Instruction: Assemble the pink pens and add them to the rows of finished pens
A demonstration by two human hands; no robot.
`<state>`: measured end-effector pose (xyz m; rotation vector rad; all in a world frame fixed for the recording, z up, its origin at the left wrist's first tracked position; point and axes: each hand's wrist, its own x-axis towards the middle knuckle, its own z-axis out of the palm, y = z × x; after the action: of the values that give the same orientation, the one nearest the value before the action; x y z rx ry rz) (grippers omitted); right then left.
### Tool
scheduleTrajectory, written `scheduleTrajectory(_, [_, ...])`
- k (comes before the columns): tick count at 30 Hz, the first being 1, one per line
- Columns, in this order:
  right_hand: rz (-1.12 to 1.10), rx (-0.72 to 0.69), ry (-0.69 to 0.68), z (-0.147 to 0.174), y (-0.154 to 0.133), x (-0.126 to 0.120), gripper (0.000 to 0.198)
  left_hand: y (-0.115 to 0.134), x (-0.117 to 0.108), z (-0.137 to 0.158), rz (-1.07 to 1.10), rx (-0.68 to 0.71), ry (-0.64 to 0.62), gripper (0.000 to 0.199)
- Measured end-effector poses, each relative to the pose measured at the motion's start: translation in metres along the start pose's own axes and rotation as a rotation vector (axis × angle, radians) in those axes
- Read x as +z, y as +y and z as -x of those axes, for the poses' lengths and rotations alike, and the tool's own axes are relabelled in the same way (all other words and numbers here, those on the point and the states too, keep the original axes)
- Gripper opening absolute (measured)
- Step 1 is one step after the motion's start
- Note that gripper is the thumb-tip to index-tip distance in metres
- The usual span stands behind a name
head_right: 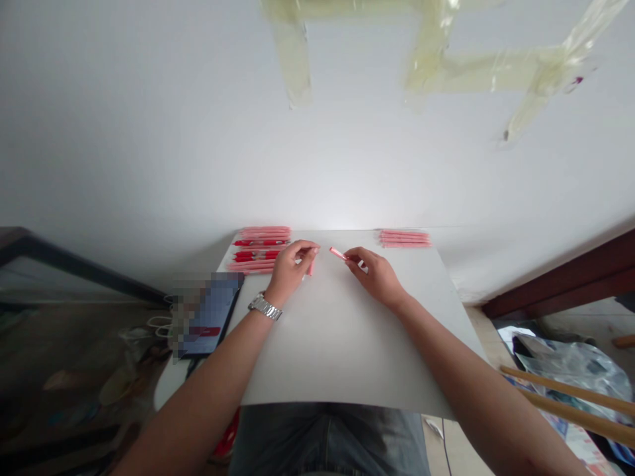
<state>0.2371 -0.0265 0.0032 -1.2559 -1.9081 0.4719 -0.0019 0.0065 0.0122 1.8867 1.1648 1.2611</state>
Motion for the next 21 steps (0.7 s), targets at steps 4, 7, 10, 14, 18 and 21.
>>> scheduleTrajectory(4, [-0.039, 0.062, 0.008, 0.000, -0.002, 0.000, 0.017, -0.003, -0.003, -0.002, -0.124, 0.036, 0.058, 0.015])
scheduleTrajectory(7, [-0.077, 0.106, 0.007, 0.001, -0.003, 0.000, 0.017, -0.005, -0.006, -0.002, -0.216, 0.034, 0.070, 0.013])
scheduleTrajectory(10, [-0.118, 0.110, 0.004, 0.001, -0.003, 0.000, 0.016, -0.007, -0.007, -0.001, -0.292, 0.040, 0.076, 0.013])
scheduleTrajectory(14, [-0.161, 0.091, 0.015, 0.001, -0.002, 0.000, 0.018, -0.007, -0.010, -0.001, -0.362, 0.031, 0.098, 0.013])
scheduleTrajectory(18, [-0.184, 0.108, 0.042, 0.001, -0.001, 0.001, 0.022, -0.005, -0.012, -0.001, -0.423, 0.002, 0.114, 0.014])
scheduleTrajectory(21, [-0.181, 0.118, 0.056, 0.001, 0.001, 0.001, 0.026, -0.004, -0.015, -0.001, -0.485, -0.006, 0.124, 0.015])
